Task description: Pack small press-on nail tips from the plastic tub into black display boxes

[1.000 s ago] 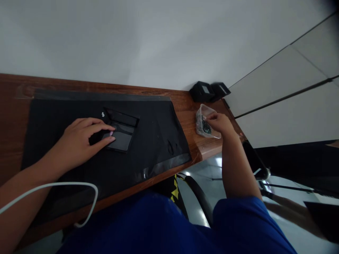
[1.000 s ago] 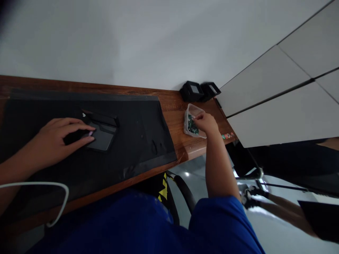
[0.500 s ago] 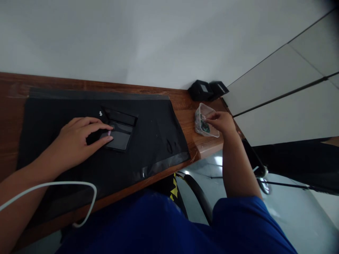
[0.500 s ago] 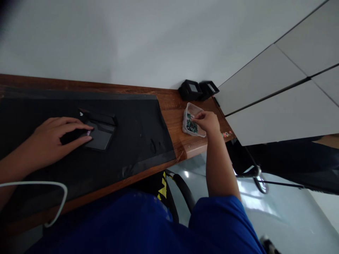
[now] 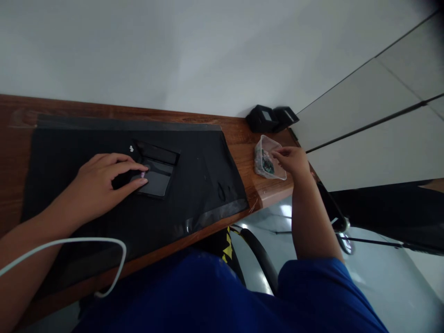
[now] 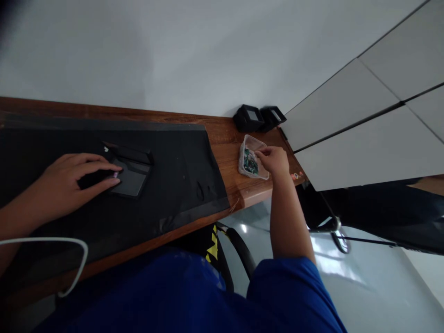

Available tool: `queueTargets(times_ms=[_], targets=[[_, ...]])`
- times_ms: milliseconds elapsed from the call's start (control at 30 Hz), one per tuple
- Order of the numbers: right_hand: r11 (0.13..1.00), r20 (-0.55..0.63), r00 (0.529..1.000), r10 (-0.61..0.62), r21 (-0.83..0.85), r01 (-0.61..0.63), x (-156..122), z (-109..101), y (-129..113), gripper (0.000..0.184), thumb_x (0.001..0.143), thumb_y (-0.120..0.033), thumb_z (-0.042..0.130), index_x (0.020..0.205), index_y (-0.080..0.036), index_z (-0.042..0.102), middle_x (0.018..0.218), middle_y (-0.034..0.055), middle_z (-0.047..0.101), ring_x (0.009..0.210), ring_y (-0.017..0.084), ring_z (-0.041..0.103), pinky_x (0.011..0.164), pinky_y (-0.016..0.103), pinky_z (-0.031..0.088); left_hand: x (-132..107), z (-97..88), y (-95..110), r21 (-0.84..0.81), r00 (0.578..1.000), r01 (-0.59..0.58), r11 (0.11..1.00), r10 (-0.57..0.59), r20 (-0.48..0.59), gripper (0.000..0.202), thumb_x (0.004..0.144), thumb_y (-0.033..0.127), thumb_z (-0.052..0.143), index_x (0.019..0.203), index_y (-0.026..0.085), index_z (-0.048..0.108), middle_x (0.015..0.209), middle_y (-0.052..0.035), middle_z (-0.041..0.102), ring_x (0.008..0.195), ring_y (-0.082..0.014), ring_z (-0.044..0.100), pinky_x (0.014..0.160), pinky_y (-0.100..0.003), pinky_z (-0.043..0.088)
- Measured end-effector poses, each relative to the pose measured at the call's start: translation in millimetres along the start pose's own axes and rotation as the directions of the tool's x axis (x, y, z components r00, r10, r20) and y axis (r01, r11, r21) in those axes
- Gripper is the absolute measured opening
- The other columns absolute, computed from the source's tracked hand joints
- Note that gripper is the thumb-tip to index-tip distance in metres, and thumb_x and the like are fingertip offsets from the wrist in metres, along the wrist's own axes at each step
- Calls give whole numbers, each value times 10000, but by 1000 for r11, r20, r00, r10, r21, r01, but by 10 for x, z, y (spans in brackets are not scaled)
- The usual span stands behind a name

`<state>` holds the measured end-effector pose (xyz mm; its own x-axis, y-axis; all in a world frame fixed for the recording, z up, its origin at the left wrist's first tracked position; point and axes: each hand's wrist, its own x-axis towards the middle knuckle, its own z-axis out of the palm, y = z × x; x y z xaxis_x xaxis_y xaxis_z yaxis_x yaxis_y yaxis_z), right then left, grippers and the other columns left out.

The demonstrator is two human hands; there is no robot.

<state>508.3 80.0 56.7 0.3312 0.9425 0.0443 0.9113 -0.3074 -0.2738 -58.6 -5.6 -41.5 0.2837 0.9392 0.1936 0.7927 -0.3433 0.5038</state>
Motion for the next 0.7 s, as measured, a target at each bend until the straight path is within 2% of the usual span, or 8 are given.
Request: queueTargets(times_ms=[367, 500, 600, 700], targets=[[998, -17, 1000, -2, -68, 1, -34, -20, -63, 195, 796, -355, 861, 888, -185, 840, 914, 77, 829, 830, 248, 743, 772, 344, 538, -1, 0, 3, -20, 1000, 23, 1000, -23, 6, 531, 1024, 720, 528, 1252, 348, 830, 1325, -98, 717, 1273, -382, 616, 1152, -597, 474], [987, -26, 999, 22, -159, -26, -66, -24, -130, 232, 845, -410, 837, 939, -199, 864, 983, 96, 847, 889, 282, 767, 806, 363, 566, 7, -10, 28, -26, 1000, 21, 999, -21, -4, 552, 1025, 744, 507, 1246, 354, 828, 1310, -97, 716, 1260, -387, 626, 1123, -595, 490], [965, -24, 999, 36, -258, -41, -86, -2, -187, 288, 918, -456, 767, 1039, -227, 894, 1068, 115, 861, 1013, 333, 792, 886, 407, 597, 7, -11, 19, -17, 1000, 19, 1000, -19, -3, 587, 1022, 763, 487, 1240, 340, 831, 1305, -107, 719, 1251, -400, 632, 1107, -609, 495], [947, -5, 999, 54, -317, -52, -103, 25, -239, 320, 961, -432, 712, 1154, -258, 898, 1180, 124, 862, 1131, 363, 795, 960, 443, 607, 3, -8, 0, -7, 1000, 11, 1000, -11, -1, 593, 1026, 762, 478, 1240, 336, 831, 1313, -110, 718, 1258, -400, 634, 1108, -607, 494]])
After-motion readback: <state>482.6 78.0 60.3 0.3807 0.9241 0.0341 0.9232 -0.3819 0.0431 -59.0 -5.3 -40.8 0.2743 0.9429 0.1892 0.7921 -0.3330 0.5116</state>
